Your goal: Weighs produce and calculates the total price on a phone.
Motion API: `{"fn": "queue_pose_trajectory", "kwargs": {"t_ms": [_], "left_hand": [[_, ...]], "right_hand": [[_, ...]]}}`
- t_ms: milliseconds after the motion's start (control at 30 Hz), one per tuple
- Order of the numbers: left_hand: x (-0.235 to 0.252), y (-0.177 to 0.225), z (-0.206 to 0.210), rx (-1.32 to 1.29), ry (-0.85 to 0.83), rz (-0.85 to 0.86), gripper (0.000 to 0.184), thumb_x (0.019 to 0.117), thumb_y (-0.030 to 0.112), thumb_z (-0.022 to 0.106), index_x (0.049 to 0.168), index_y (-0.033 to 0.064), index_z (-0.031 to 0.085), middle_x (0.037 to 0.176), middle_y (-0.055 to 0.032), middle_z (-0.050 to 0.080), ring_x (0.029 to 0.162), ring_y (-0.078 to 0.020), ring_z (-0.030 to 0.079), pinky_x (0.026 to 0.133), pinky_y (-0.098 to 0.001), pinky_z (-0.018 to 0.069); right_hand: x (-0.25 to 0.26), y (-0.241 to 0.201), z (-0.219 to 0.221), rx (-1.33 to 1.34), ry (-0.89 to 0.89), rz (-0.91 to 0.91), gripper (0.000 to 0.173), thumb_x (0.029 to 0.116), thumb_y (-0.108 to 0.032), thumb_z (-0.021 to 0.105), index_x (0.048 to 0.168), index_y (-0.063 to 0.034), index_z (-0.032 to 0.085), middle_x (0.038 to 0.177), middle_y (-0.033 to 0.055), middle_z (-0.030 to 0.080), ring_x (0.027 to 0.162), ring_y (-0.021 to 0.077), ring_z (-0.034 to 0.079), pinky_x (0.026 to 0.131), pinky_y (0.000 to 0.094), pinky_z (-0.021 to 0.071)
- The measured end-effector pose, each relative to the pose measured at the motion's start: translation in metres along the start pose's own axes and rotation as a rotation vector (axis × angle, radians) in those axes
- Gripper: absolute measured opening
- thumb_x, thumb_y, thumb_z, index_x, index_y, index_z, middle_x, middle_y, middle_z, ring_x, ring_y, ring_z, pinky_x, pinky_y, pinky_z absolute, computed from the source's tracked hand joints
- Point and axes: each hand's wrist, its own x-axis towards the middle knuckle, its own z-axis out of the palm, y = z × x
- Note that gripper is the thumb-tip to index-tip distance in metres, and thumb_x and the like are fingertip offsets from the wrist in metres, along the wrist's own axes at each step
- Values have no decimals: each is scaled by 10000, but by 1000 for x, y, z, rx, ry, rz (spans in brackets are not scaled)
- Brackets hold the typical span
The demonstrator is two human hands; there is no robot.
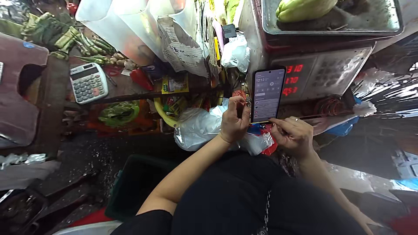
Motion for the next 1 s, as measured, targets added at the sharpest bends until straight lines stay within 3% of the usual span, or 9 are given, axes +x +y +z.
{"fn": "queue_pose_trajectory", "kwargs": {"t_ms": [33,100,133,200,333,433,533,667,1000], "left_hand": [[0,0,0,-4,-3,-1,206,991,72,545,1185,11,514,702,-18,562,545,-84,534,517,-246,509],[1,0,0,-18,-12,-7,218,989,70,552,1198,19,512,702,-12,567,541,-79,534,515,-244,510],[1,0,-1,-23,-14,-9,221,989,71,552,1201,23,510,707,-12,570,542,-79,535,514,-243,510],[1,-1,-1,-30,-15,-7,224,987,71,552,1202,26,506,709,-12,566,539,-77,528,509,-238,504],[1,-1,-1,-56,-19,3,220,996,76,549,1206,27,502,707,-5,564,536,-70,520,505,-226,495],[1,-1,-2,-57,-31,17,212,1016,121,544,1200,22,504,693,4,545,533,-62,510,505,-222,489],[2,-2,-3,-41,-57,64,313,952,128,614,1207,-9,496,702,-4,536,552,-74,510,516,-231,486],[2,-4,-4,-11,-81,122,550,808,146,766,1240,-14,466,738,-17,557,584,-82,539,528,-230,499],[2,-5,-4,-4,-100,138,654,744,141,824,1245,8,426,759,-19,538,588,-84,518,522,-222,470]], "right_hand": [[0,0,1,-10,15,31,366,1017,-286,509,1155,-82,781,667,76,653,615,207,609,560,367,470],[2,-2,2,-35,44,116,519,1058,-285,446,1518,-51,500,718,81,620,604,197,572,553,371,488],[3,-2,2,-29,67,153,581,1074,-286,428,1604,-63,350,748,78,590,604,179,535,551,347,470],[4,-2,1,3,114,183,620,1075,-276,432,1638,-82,261,772,72,573,596,147,502,540,306,451],[-6,-1,1,66,91,162,549,1058,-280,456,1560,-59,431,754,63,594,607,138,527,559,303,476],[-15,-1,1,89,64,112,402,1062,-282,459,1253,-35,713,804,94,708,672,151,631,613,313,531],[-19,-3,3,91,72,79,377,1054,-269,466,1080,-57,776,766,90,705,682,169,648,614,317,521],[-20,-5,4,72,79,74,357,1036,-252,485,1077,-60,784,754,85,707,674,171,651,604,322,518],[-11,-9,7,38,118,72,317,1012,-215,526,1107,-64,788,677,50,654,596,147,581,535,303,455]]}}
